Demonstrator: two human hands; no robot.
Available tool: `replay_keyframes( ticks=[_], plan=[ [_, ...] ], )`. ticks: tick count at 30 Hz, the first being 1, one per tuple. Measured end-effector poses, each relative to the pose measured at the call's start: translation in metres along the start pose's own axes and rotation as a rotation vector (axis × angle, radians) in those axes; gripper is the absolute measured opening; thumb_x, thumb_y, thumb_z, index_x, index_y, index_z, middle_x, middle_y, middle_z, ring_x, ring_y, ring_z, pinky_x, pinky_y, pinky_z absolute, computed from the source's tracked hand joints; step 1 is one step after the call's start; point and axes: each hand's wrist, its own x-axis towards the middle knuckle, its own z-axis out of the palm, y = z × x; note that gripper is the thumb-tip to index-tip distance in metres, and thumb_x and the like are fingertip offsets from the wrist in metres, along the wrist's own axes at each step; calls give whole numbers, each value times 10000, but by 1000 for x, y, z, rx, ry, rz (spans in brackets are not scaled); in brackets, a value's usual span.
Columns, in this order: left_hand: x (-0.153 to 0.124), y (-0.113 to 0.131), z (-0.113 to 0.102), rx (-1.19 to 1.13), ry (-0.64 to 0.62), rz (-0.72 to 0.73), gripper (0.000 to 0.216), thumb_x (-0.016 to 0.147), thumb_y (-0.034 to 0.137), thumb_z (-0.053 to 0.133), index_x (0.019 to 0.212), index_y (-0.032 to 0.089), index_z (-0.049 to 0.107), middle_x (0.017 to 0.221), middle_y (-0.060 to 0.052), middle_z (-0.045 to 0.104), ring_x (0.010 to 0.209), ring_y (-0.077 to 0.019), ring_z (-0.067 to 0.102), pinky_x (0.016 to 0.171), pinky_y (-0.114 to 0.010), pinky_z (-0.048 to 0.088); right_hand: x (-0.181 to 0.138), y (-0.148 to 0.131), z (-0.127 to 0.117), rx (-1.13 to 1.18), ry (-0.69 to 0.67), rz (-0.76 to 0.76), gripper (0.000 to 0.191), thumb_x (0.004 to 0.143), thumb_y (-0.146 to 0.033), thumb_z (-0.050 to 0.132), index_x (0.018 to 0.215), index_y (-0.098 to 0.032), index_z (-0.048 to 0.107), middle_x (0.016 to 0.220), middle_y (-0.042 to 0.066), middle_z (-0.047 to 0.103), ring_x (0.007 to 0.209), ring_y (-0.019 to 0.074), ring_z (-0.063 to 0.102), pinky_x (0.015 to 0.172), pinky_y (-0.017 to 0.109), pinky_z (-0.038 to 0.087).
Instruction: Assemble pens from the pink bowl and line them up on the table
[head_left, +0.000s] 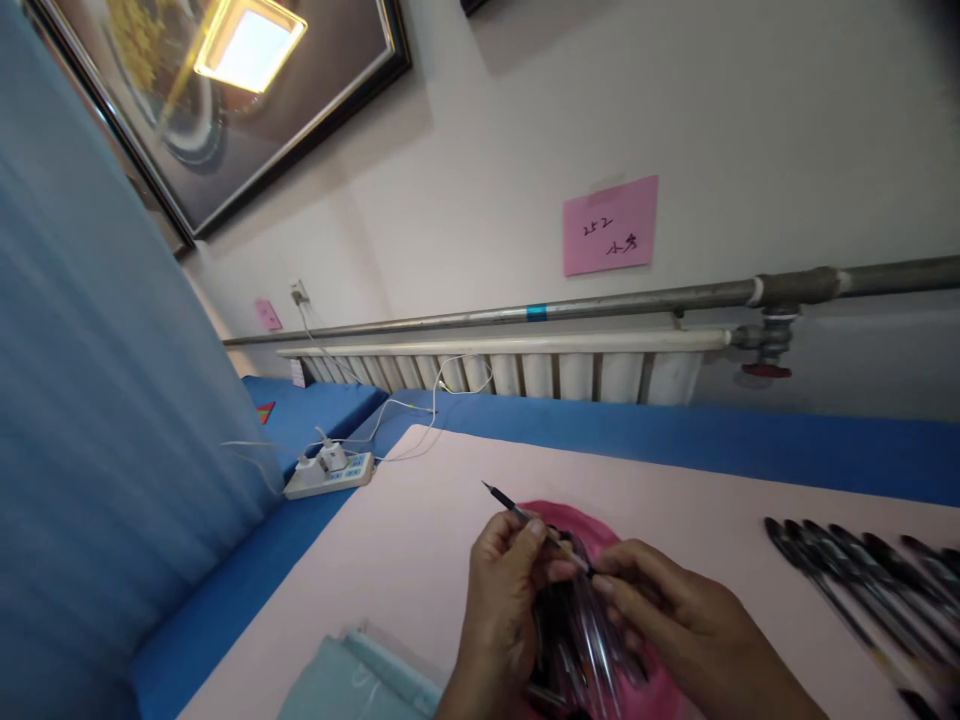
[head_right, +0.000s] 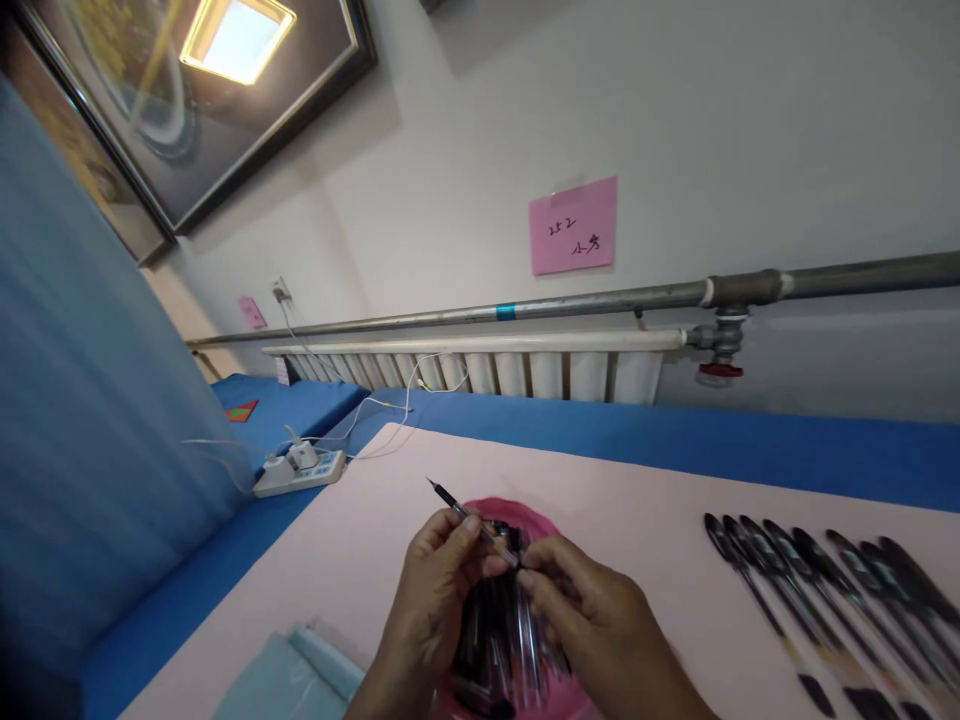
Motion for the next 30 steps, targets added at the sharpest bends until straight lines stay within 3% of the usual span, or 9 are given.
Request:
replay_keyframes(
  ticks=[4, 9, 14, 19, 21, 25, 30],
  plan=[
    [1, 0, -2, -8, 24, -2, 220, 685, 287, 720, 682, 139, 556, 665, -47, 659, 611, -129, 627, 594, -227, 495, 3, 4, 1, 33, -6, -22, 210, 749, -389, 520, 896, -241, 547, 632, -26, 614, 472, 148, 571, 441, 252, 471],
    [0, -1, -2, -26, 27, -19, 228, 683, 281, 723, 680, 136, 548, 665, -51, 659, 627, -133, 631, 601, -231, 503, 0, -2, -1, -299, 106, -260, 38, 742, -262, 543, 771, -244, 561, 694, -9, 648, 633, 166, 628, 589, 267, 497],
    [-1, -2, -2, -23, 12, 0, 226, 698, 294, 709, 694, 129, 555, 674, -53, 663, 631, -131, 634, 612, -235, 508, 1, 4, -1, -445, 57, -486, 163, 859, -243, 405, 798, -238, 557, 721, 1, 640, 656, 162, 631, 615, 286, 486],
    [0, -2, -2, -15, 0, 3, 228, 691, 292, 713, 691, 125, 558, 669, -49, 662, 616, -127, 630, 603, -233, 508, 2, 7, 0, -458, 13, -401, 263, 898, -287, 341, 709, -235, 517, 642, -6, 612, 570, 164, 606, 540, 284, 479],
    [0, -1, -2, -14, -1, -2, 222, 696, 286, 708, 693, 126, 554, 665, -52, 664, 614, -129, 632, 597, -231, 506, 2, 6, -1, -444, 6, -376, 181, 876, -288, 397, 769, -235, 533, 684, -7, 632, 591, 162, 617, 551, 278, 491],
    [1, -1, -2, -17, 15, -8, 202, 712, 272, 692, 700, 131, 548, 662, -53, 668, 614, -130, 637, 587, -223, 503, 2, 9, -3, -517, 83, -484, 56, 819, -230, 488, 851, -232, 535, 743, 0, 624, 648, 165, 628, 585, 278, 500],
    [0, 0, -2, -18, -2, -13, 204, 712, 274, 695, 700, 130, 551, 670, -53, 669, 607, -123, 633, 594, -223, 507, 1, 15, -3, -605, 79, -610, 211, 904, -245, 351, 780, -229, 522, 695, 11, 597, 615, 165, 616, 563, 289, 490]
  ],
)
